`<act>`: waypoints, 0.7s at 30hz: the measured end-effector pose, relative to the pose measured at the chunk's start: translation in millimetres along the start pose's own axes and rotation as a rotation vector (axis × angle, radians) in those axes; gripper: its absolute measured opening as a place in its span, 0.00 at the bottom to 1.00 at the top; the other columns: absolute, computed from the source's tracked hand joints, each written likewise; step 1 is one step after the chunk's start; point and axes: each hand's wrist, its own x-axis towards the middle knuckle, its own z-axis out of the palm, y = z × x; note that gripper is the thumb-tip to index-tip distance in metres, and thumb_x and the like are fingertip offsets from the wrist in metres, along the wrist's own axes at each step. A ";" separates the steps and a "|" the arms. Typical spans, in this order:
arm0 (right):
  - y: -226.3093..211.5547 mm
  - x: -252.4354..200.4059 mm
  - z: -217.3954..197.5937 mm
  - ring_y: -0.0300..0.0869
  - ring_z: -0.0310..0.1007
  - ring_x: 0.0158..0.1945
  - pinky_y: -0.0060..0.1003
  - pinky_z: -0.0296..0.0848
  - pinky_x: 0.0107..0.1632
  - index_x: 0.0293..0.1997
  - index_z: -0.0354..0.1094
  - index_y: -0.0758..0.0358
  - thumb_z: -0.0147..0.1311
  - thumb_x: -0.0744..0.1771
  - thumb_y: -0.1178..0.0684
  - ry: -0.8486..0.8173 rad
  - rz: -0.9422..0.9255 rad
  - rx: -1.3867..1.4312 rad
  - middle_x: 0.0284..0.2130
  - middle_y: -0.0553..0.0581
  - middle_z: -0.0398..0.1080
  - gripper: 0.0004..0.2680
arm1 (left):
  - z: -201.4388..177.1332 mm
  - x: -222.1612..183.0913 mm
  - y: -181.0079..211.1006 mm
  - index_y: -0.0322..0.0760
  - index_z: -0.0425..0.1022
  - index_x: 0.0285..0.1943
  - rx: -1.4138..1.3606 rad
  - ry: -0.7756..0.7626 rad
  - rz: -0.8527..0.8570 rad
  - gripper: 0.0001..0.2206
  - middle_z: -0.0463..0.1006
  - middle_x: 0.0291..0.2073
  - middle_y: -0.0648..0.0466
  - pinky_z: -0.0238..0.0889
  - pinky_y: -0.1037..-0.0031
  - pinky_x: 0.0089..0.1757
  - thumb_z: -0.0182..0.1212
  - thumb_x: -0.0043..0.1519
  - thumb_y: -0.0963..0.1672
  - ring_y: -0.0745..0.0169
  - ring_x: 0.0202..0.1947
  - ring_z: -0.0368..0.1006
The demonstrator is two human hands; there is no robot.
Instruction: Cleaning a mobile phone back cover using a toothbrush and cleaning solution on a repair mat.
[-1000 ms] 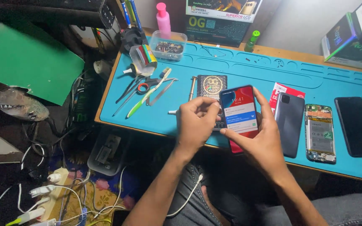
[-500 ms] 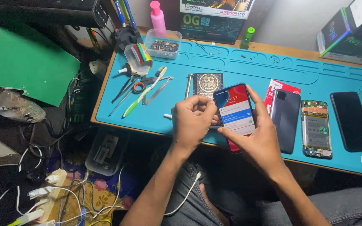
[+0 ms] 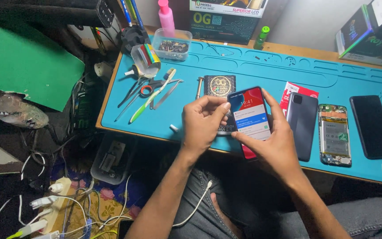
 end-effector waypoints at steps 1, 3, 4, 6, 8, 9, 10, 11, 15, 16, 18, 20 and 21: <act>1.0 1.8 -0.4 0.36 0.77 0.50 0.32 0.77 0.54 0.81 0.51 0.51 0.75 0.57 0.52 0.002 0.000 0.000 0.60 0.52 0.75 0.42 | -1.2 1.0 4.0 0.31 0.84 0.44 0.000 -0.002 0.001 0.05 0.86 0.30 0.49 0.80 0.79 0.31 0.69 0.64 0.40 0.68 0.27 0.80; 4.4 4.4 -0.7 0.37 0.76 0.54 0.33 0.75 0.55 0.80 0.52 0.50 0.75 0.57 0.50 0.007 -0.018 -0.058 0.63 0.51 0.73 0.42 | -3.9 1.9 10.4 0.31 0.85 0.47 0.100 -0.040 -0.048 0.06 0.85 0.29 0.51 0.77 0.79 0.30 0.67 0.66 0.41 0.69 0.25 0.77; 2.8 3.6 -0.2 0.37 0.76 0.54 0.33 0.75 0.55 0.80 0.52 0.50 0.75 0.57 0.50 0.007 -0.014 -0.058 0.63 0.51 0.73 0.42 | -4.7 1.3 8.6 0.31 0.85 0.47 0.101 -0.041 -0.051 0.06 0.85 0.29 0.51 0.77 0.79 0.30 0.67 0.66 0.41 0.69 0.25 0.77; -1.9 4.4 -0.2 0.36 0.78 0.49 0.32 0.76 0.53 0.80 0.53 0.46 0.75 0.57 0.52 0.001 0.065 -0.035 0.58 0.51 0.76 0.42 | -5.5 2.6 6.8 0.32 0.86 0.48 0.092 -0.048 -0.076 0.07 0.86 0.31 0.51 0.75 0.79 0.29 0.65 0.67 0.41 0.69 0.27 0.76; -2.9 4.5 0.6 0.36 0.77 0.48 0.32 0.75 0.52 0.81 0.53 0.47 0.75 0.57 0.53 0.004 0.082 -0.024 0.57 0.51 0.77 0.42 | -7.7 2.3 10.4 0.33 0.86 0.50 0.114 -0.059 -0.093 0.08 0.86 0.36 0.50 0.75 0.78 0.30 0.63 0.67 0.41 0.69 0.29 0.76; -3.4 4.8 0.9 0.35 0.77 0.47 0.31 0.75 0.52 0.81 0.52 0.48 0.74 0.57 0.54 0.010 0.098 -0.013 0.55 0.51 0.77 0.42 | -8.7 2.5 12.3 0.35 0.86 0.52 0.135 -0.073 -0.109 0.09 0.87 0.40 0.49 0.76 0.78 0.31 0.62 0.68 0.41 0.68 0.30 0.76; -2.7 5.1 0.2 0.35 0.77 0.47 0.31 0.75 0.52 0.81 0.52 0.48 0.74 0.57 0.54 0.008 0.098 -0.013 0.55 0.51 0.77 0.42 | -9.9 2.9 11.2 0.35 0.86 0.52 0.135 -0.072 -0.110 0.09 0.87 0.40 0.49 0.76 0.78 0.31 0.62 0.68 0.41 0.68 0.30 0.76; -2.0 5.3 -0.8 0.37 0.78 0.46 0.32 0.76 0.51 0.81 0.52 0.48 0.74 0.57 0.53 0.009 0.096 -0.023 0.55 0.52 0.77 0.42 | -10.7 3.2 10.2 0.36 0.87 0.52 0.140 -0.081 -0.102 0.09 0.85 0.42 0.51 0.75 0.78 0.31 0.61 0.69 0.40 0.69 0.30 0.76; 1.4 5.7 -4.0 0.36 0.78 0.46 0.32 0.77 0.52 0.81 0.52 0.49 0.75 0.57 0.54 0.029 0.087 -0.003 0.55 0.53 0.77 0.42 | -12.8 3.5 17.2 0.39 0.88 0.53 0.183 -0.079 -0.180 0.10 0.86 0.42 0.52 0.73 0.80 0.30 0.60 0.69 0.42 0.70 0.32 0.76; 7.3 6.6 -5.3 0.36 0.78 0.46 0.32 0.77 0.52 0.81 0.52 0.49 0.75 0.57 0.54 0.029 0.088 -0.002 0.55 0.53 0.77 0.42 | -12.7 4.4 16.8 0.39 0.88 0.53 0.184 -0.080 -0.181 0.10 0.86 0.42 0.52 0.73 0.80 0.30 0.60 0.69 0.42 0.70 0.32 0.76; 19.7 8.5 -7.5 0.35 0.70 0.60 0.31 0.67 0.67 0.80 0.53 0.54 0.75 0.56 0.53 0.060 0.020 0.047 0.67 0.53 0.67 0.41 | -12.6 6.5 15.7 0.39 0.90 0.49 0.285 -0.022 -0.196 0.09 0.85 0.28 0.57 0.62 0.76 0.23 0.63 0.67 0.41 0.72 0.18 0.67; 10.2 3.4 -12.6 0.37 0.72 0.59 0.32 0.70 0.65 0.81 0.51 0.55 0.73 0.57 0.55 0.046 0.087 0.119 0.66 0.55 0.68 0.41 | -14.0 8.3 11.0 0.41 0.91 0.46 0.390 0.009 -0.169 0.08 0.84 0.25 0.59 0.66 0.77 0.27 0.65 0.65 0.43 0.73 0.21 0.70; 5.6 0.7 -15.4 0.39 0.73 0.58 0.33 0.73 0.62 0.82 0.48 0.55 0.71 0.58 0.57 0.032 0.151 0.191 0.65 0.57 0.70 0.42 | -14.4 9.2 8.7 0.44 0.91 0.44 0.494 0.041 -0.138 0.08 0.84 0.23 0.60 0.70 0.77 0.32 0.67 0.63 0.45 0.74 0.24 0.74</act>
